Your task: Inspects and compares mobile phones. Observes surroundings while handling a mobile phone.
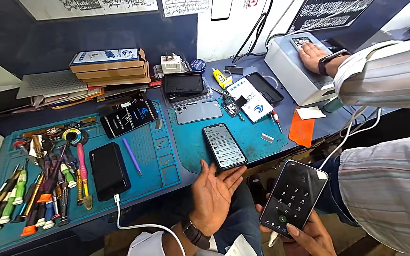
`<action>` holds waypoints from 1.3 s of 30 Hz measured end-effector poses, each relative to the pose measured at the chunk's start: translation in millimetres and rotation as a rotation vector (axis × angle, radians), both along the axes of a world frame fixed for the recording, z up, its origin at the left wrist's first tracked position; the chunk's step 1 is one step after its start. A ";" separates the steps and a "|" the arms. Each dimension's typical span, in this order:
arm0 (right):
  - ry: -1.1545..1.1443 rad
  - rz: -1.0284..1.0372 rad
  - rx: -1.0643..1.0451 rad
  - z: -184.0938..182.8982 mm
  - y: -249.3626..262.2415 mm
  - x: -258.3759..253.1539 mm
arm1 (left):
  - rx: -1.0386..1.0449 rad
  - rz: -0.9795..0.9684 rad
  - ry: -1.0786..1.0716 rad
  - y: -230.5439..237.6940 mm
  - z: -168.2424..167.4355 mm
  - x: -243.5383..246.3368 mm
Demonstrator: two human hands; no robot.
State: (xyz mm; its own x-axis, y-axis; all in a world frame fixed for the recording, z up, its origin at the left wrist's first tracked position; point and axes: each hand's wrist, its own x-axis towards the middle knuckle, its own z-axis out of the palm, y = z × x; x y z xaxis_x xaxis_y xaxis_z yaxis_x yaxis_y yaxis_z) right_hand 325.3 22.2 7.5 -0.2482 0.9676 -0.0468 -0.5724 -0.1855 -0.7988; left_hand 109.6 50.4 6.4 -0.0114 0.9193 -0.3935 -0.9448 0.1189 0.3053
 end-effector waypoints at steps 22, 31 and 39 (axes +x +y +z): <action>-0.006 -0.154 -0.014 4.5 -8.9 -2.4 | 0.463 -0.302 0.073 -12.6 -31.9 -35.4; -0.001 -0.162 -0.004 3.9 -8.8 -7.3 | 0.512 -0.396 -0.099 -46.1 -45.2 -35.5; 0.010 -0.144 0.012 4.3 -10.1 -6.6 | 0.535 -0.410 -0.095 -47.4 -43.5 -31.8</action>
State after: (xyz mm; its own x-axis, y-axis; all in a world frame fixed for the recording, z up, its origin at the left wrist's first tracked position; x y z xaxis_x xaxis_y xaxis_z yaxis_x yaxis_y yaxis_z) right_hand 318.7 12.1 11.7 -0.1071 0.9937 -0.0332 -0.6004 -0.0913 -0.7944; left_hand 77.8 3.0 -37.1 0.3920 0.9101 0.1346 -0.8809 0.3291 0.3400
